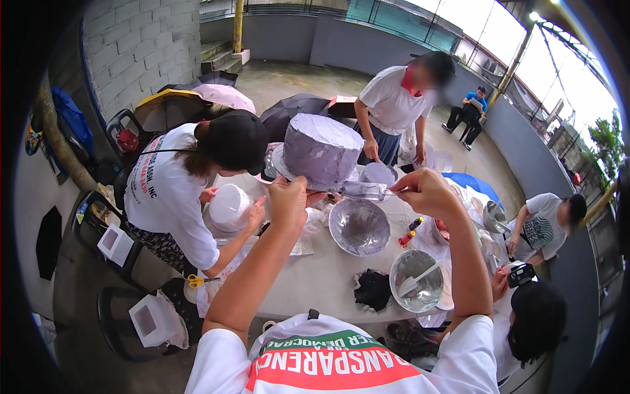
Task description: The person applies purple icing to a small round cake using a spatula, smoothing the sides and the top while holding the cake stand by hand.
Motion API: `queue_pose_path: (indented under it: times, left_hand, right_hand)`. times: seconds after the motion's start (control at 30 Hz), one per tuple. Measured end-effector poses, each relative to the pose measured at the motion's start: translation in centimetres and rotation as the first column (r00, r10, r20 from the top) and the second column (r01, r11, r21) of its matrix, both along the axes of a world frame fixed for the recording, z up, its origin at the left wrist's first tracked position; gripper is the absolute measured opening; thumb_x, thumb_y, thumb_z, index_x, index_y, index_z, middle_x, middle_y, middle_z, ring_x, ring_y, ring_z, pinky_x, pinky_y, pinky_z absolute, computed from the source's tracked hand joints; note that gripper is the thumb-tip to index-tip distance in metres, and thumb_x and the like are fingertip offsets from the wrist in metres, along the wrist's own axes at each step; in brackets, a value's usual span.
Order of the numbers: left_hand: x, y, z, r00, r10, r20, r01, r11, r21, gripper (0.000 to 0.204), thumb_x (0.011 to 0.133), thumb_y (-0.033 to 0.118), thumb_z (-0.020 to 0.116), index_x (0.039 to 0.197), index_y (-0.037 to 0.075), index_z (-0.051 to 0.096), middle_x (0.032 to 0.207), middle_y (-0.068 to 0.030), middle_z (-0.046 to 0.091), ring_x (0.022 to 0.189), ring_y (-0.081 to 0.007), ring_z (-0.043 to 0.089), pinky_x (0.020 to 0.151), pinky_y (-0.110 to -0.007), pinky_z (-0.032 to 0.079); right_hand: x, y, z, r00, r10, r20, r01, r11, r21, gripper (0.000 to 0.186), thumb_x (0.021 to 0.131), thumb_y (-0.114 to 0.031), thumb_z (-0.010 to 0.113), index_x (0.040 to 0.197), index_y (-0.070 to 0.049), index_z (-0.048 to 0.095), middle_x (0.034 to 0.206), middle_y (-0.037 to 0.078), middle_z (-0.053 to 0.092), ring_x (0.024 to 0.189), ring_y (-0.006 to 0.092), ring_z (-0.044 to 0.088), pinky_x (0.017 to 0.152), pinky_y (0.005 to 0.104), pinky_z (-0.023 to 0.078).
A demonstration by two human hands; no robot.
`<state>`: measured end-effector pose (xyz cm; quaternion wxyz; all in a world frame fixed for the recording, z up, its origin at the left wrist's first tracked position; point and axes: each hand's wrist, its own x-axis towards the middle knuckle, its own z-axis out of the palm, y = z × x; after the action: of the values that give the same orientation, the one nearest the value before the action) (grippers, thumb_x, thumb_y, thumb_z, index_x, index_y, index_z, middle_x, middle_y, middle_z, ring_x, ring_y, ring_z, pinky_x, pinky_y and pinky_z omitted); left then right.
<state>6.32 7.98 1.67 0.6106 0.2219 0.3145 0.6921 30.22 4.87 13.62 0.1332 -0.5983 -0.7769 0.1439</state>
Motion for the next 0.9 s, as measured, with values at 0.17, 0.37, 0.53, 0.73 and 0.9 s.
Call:
queue_pose_path:
  times: [0.17, 0.37, 0.53, 0.73, 0.9]
  left_hand:
    - [1.5, 0.1, 0.0, 1.000, 0.011, -0.024, -0.011, 1.000, 0.005, 0.026, 0.076, -0.007, 0.043, 0.100, -0.014, 0.048, 0.088, -0.0207, 0.061, 0.065, -0.0312, 0.067, 0.053, -0.036, 0.061]
    - [2.8, 0.0, -0.2, 0.999, -0.003, -0.045, 0.003, 1.000, -0.002, 0.023, 0.077, -0.007, 0.042, 0.098, -0.013, 0.049, 0.091, -0.0208, 0.061, 0.067, -0.0303, 0.068, 0.054, -0.036, 0.061]
    - [3.3, 0.1, -0.6, 0.995, -0.072, -0.070, 0.075, 0.996, 0.037, 0.026, 0.077, -0.006, 0.042, 0.102, -0.011, 0.048, 0.092, -0.0209, 0.061, 0.069, -0.0295, 0.068, 0.055, -0.035, 0.061]
    - [3.8, -0.1, -0.3, 0.990, -0.117, -0.075, 0.118, 0.993, 0.003, 0.031, 0.078, -0.005, 0.040, 0.108, -0.010, 0.047, 0.093, -0.0218, 0.062, 0.070, -0.0302, 0.068, 0.057, -0.036, 0.061]
    - [4.0, -0.9, 0.1, 0.986, -0.134, -0.100, 0.136, 0.991, 0.014, 0.028, 0.078, -0.004, 0.041, 0.103, -0.010, 0.051, 0.090, -0.0208, 0.063, 0.069, -0.0289, 0.068, 0.058, -0.036, 0.061]
  right_hand:
    - [-0.6, -0.4, 0.7, 0.995, 0.038, 0.092, -0.039, 0.999, 0.004, 0.024, 0.070, -0.010, 0.059, 0.089, -0.007, 0.072, 0.081, 0.015, 0.068, 0.078, 0.0313, 0.064, 0.075, 0.0359, 0.050]
    - [-1.7, -1.2, 1.1, 0.970, 0.077, 0.229, -0.102, 0.990, 0.097, 0.021, 0.069, -0.009, 0.059, 0.086, -0.007, 0.071, 0.081, 0.015, 0.066, 0.079, 0.0326, 0.063, 0.074, 0.0383, 0.049]
    - [-2.1, -1.4, 3.5, 0.904, 0.065, 0.423, -0.126, 0.985, 0.116, 0.018, 0.074, -0.008, 0.061, 0.089, -0.006, 0.071, 0.084, 0.013, 0.068, 0.078, 0.0307, 0.063, 0.073, 0.0372, 0.049]
    - [-3.9, -0.6, 5.8, 0.714, 0.068, 0.697, -0.244, 0.957, 0.158, 0.012, 0.065, -0.004, 0.061, 0.074, -0.006, 0.069, 0.074, 0.013, 0.066, 0.074, 0.0299, 0.064, 0.067, 0.0382, 0.049]
    - [-7.6, -1.2, 7.2, 0.633, 0.108, 0.767, -0.297, 0.948, 0.112, 0.010, 0.061, -0.002, 0.062, 0.069, -0.003, 0.067, 0.071, 0.015, 0.064, 0.069, 0.0302, 0.064, 0.063, 0.0374, 0.050]
